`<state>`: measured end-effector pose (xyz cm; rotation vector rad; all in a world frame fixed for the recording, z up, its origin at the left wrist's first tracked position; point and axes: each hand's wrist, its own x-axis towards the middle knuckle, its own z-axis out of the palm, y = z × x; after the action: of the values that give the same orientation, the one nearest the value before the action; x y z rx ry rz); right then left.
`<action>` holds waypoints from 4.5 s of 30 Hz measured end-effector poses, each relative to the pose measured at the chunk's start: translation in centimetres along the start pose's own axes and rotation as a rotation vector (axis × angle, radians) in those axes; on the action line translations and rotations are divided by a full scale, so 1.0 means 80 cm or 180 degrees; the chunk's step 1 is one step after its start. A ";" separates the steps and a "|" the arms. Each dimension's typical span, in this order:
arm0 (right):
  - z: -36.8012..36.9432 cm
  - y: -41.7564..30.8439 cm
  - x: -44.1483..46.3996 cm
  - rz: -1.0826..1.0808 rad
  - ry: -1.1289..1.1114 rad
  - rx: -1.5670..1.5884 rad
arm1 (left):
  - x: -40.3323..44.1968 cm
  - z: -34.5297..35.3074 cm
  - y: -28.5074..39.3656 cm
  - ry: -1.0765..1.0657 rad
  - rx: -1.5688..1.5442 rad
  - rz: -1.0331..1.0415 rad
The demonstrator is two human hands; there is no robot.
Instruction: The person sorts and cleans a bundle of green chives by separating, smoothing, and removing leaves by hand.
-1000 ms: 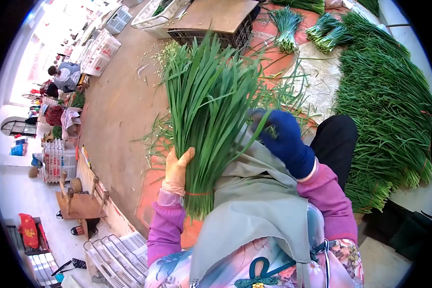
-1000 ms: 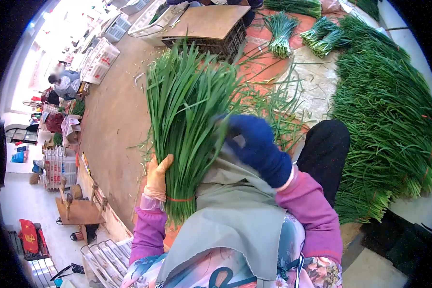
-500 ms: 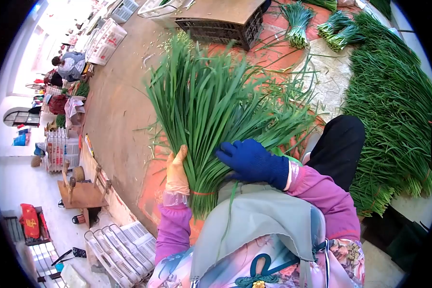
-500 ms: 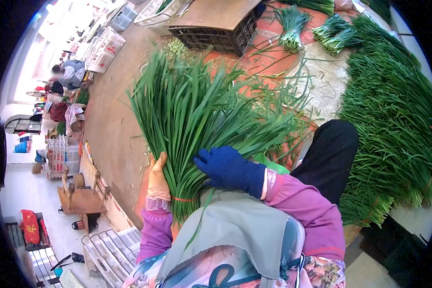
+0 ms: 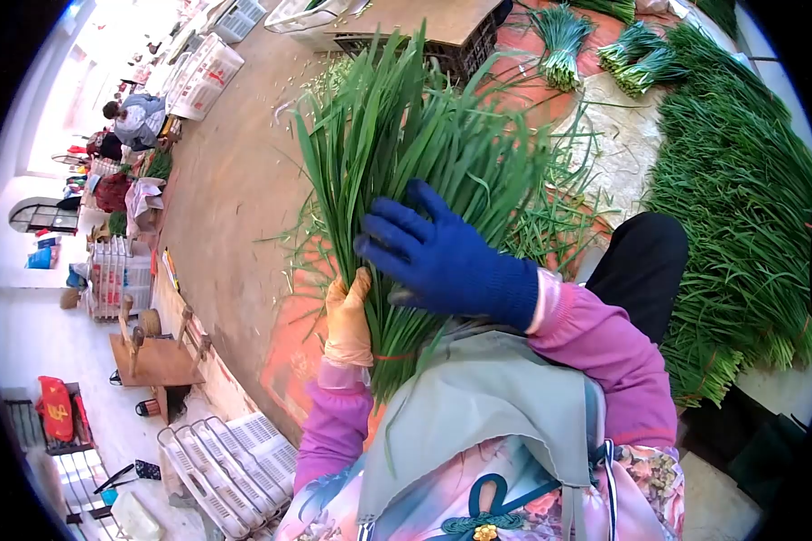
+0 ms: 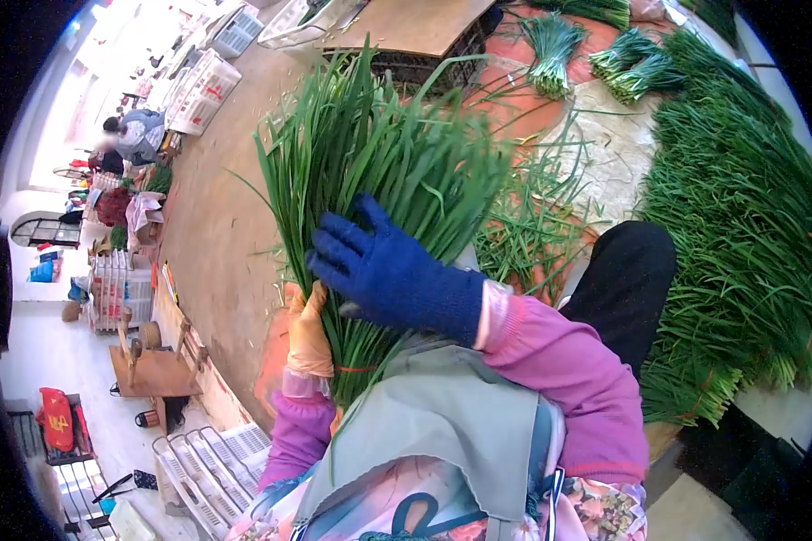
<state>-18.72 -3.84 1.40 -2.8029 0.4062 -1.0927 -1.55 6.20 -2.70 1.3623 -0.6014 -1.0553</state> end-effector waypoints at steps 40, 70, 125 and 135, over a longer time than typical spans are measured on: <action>0.017 -0.031 -0.072 -0.0432 0.0182 0.0361 | 0.014 -0.017 0.012 -0.0001 -0.0067 -0.0526; -0.096 0.104 -0.070 0.2076 0.1326 0.2592 | 0.005 -0.032 0.017 -0.0989 0.0749 -0.0208; -0.172 0.180 -0.062 0.2136 0.1833 0.2818 | 0.009 -0.051 0.007 -0.1239 0.1251 0.0075; -0.152 0.083 -0.041 0.0952 0.1344 0.0756 | -0.018 -0.022 0.002 -0.0972 0.1323 0.0346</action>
<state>-30.66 -9.28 6.91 -2.2108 0.6576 -1.5364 -0.61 8.30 -2.57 1.5117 -1.1588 -1.0965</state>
